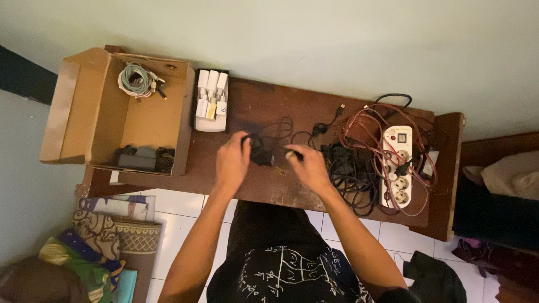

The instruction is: The person unwinds a black power adapter cable and a separate thin black wire by hand on a wooden shelf, pulling them apart from a larger tangled cluster of power strips and cords.

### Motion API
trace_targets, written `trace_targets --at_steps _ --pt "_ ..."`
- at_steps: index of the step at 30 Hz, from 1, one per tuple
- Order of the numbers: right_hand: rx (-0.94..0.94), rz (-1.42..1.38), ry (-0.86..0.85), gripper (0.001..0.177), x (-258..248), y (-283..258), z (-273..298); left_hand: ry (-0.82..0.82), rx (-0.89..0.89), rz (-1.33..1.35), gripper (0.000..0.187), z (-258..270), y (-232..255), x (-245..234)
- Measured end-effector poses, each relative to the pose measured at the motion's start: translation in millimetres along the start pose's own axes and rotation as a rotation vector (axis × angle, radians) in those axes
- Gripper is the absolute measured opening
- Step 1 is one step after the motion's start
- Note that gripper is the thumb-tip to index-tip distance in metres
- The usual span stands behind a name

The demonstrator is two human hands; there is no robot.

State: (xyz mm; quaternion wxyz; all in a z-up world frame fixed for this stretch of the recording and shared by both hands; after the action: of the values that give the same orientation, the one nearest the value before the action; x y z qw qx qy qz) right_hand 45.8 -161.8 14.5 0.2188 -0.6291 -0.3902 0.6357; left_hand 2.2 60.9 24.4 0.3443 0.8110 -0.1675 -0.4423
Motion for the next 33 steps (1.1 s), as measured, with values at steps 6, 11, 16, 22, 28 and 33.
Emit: trace_targets --at_steps 6,11,16,22,28,33 --pt "0.394 0.23 0.081 0.032 -12.4 108.8 15.6 -0.058 -0.409 0.227 0.023 -8.2 -16.0 -10.6" --pt "0.302 0.315 0.137 0.032 -10.6 135.2 6.0 0.026 -0.488 0.323 0.022 -6.0 -24.3 -10.4" --pt "-0.171 0.414 0.199 0.047 6.6 58.4 -7.5 0.054 -0.513 0.309 0.02 3.4 -20.5 -7.0" --pt "-0.213 -0.018 0.03 0.033 26.6 -66.3 -2.9 0.04 -0.45 0.314 0.019 12.5 -15.3 -1.8" --pt "-0.229 -0.041 -0.016 0.03 39.4 -84.6 -17.6 0.038 -0.491 0.39 0.018 16.4 -16.9 2.2" --pt "-0.25 0.005 0.075 0.014 35.6 -39.1 -19.8 0.045 -0.566 0.379 0.02 14.0 -29.6 1.8"
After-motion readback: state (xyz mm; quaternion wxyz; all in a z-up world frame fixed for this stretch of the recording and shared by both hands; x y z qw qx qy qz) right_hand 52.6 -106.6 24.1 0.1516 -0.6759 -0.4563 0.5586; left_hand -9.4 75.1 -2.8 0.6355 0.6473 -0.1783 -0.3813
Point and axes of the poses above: each hand's wrist, its own z-axis away from the middle knuckle, its own x-axis out of the palm, y = z × x, the point moved 2 cm from there along -z, towards the middle knuckle, and after that the axes turned 12 degrees about y, right-handed, at the moved point
